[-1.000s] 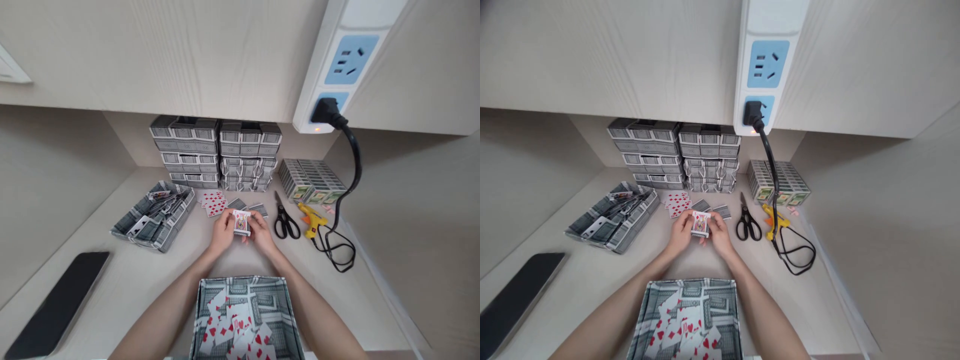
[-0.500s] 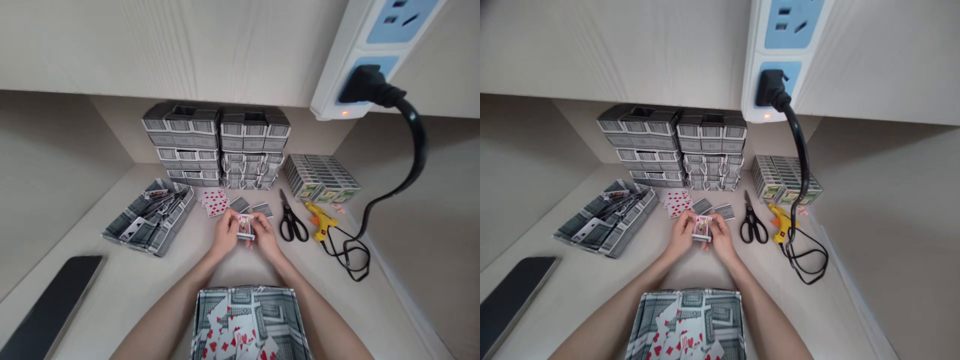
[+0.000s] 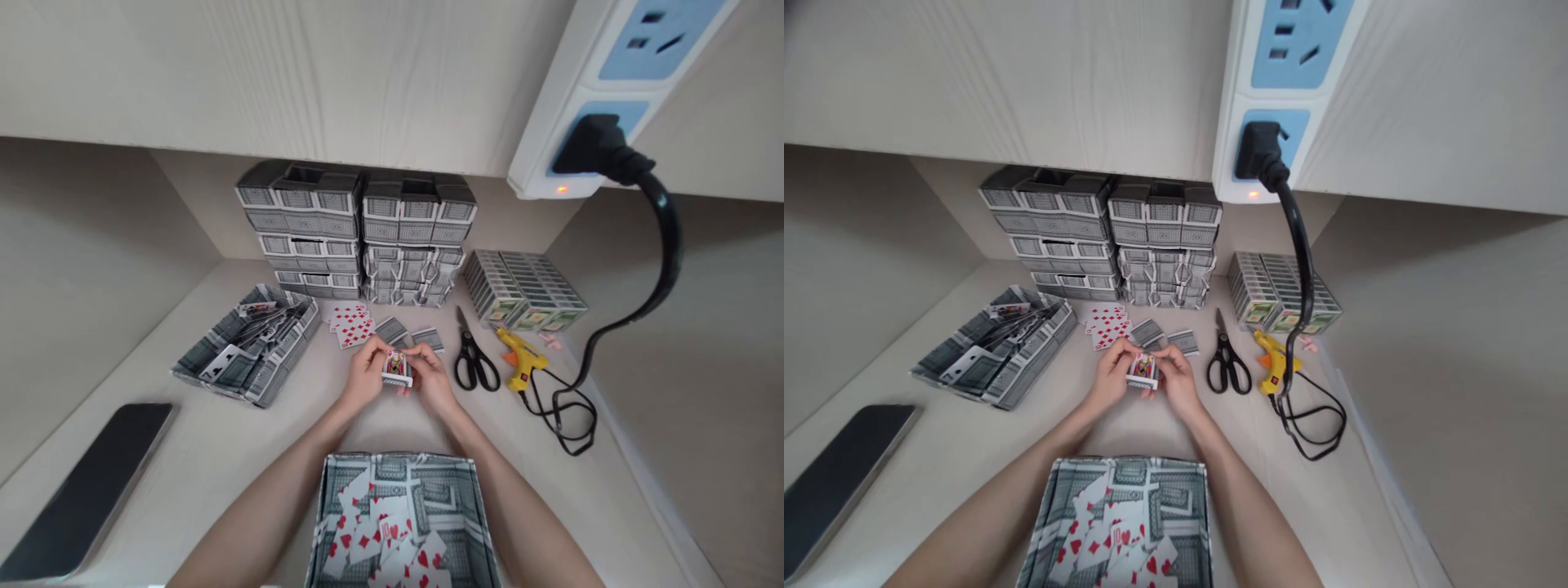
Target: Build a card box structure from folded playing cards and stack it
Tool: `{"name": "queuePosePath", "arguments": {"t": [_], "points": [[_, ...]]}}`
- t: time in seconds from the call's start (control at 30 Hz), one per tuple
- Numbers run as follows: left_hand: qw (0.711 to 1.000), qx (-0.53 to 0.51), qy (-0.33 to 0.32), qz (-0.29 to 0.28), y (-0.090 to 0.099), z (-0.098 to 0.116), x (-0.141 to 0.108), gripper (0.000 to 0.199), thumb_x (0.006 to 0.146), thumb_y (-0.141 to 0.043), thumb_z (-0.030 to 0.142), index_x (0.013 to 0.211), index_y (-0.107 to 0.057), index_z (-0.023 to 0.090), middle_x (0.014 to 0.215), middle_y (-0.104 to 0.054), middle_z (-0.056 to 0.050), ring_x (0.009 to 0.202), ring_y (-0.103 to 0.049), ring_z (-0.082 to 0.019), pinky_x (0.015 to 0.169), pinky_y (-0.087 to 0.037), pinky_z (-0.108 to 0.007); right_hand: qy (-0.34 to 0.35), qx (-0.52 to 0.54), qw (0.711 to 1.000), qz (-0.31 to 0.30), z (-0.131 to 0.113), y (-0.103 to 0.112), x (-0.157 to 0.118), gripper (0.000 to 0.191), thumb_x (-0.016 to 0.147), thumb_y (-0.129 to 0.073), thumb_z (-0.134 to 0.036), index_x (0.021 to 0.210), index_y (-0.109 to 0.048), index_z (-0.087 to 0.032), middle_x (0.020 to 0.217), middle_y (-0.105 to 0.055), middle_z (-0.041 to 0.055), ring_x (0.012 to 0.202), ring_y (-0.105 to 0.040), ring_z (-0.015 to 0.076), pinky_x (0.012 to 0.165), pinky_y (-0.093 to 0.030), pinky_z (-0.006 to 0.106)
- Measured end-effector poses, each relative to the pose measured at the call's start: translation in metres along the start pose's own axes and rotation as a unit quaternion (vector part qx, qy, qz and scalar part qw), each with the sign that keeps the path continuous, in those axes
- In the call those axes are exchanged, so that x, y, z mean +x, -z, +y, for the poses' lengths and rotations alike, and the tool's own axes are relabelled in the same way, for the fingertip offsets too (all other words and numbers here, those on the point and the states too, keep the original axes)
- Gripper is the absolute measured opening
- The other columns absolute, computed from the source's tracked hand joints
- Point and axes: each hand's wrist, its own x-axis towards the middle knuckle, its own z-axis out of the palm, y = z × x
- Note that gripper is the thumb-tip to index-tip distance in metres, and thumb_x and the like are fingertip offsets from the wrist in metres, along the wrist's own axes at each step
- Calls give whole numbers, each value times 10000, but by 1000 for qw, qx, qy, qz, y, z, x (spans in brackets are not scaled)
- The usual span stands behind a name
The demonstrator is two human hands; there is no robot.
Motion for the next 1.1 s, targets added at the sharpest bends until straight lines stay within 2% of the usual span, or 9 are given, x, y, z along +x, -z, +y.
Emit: {"name": "queuePosePath", "arguments": {"t": [0.17, 0.33, 0.47, 0.57, 0.67, 0.73, 0.87, 1.1], "points": [[1000, 2, 3, -23, 0, 0, 0, 49, 747, -423, 199, 739, -468, 179, 603, -482, 50, 512, -458, -81, 494, -369, -196, -11, 0, 1000, 1, -1, 0, 0, 135, 688, -574, -280, 746, -467, -223, 475, -556, -70, 320, -493, 128, 277, -330, 212], [1000, -4, 12, -7, 1, 1, 2, 67, 739, -398, 182, 720, -463, 183, 632, -488, 41, 534, -450, -84, 492, -372, -192, -18, 42, 998, -32, -4, 2, 0, 136, 702, -537, -264, 814, -479, -213, 533, -595, -48, 356, -531, 134, 307, -385, 216], [1000, -21, 16, 4, 1, 2, 2, 67, 739, -402, 203, 713, -461, 184, 635, -507, 38, 521, -455, -84, 471, -374, -191, -84, 80, 989, -87, -7, 6, 2, 272, 783, -444, -409, 917, -489, -177, 621, -629, 6, 404, -567, 139, 333, -429, 229], [999, -26, 17, -9, 0, 3, -1, 70, 736, -412, 212, 710, -471, 184, 600, -498, 44, 482, -454, -78, 448, -369, -190, -151, 69, 978, -124, -9, 9, 4, 439, 811, -370, -542, 895, -514, -135, 581, -620, 35, 403, -568, 140, 320, -427, 218], [997, -46, 46, -46, -1, 5, -4, 75, 741, -408, 232, 731, -470, 192, 528, -459, 62, 392, -420, -77, 380, -329, -191, -197, 59, 964, -166, -9, 13, 5, 391, 822, -411, -479, 842, -537, -110, 553, -617, 48, 399, -565, 137, 306, -415, 198], [996, -36, 49, -59, -1, 7, -5, 85, 734, -405, 228, 719, -480, 190, 511, -449, 63, 379, -409, -75, 373, -319, -190, -199, 59, 962, -178, -8, 15, 5, 320, 822, -448, -408, 814, -545, -103, 536, -614, 47, 390, -560, 132, 298, -403, 187], [998, 19, 1, -56, 3, 9, -4, 108, 696, -412, 192, 656, -511, 171, 541, -482, 41, 468, -432, -78, 452, -351, -188, -163, 49, 969, -177, -5, 18, 4, 282, 792, -529, -394, 763, -549, -114, 510, -600, 22, 392, -566, 124, 318, -420, 180], [992, -38, -15, -121, 10, 8, -5, 98, 683, -420, 212, 631, -490, 168, 527, -483, 31, 463, -427, -89, 456, -330, -204, -154, 31, 970, -186, -6, 15, 2, 309, 790, -532, -419, 843, -545, -115, 562, -612, 17, 448, -613, 153, 337, -477, 212]]}}
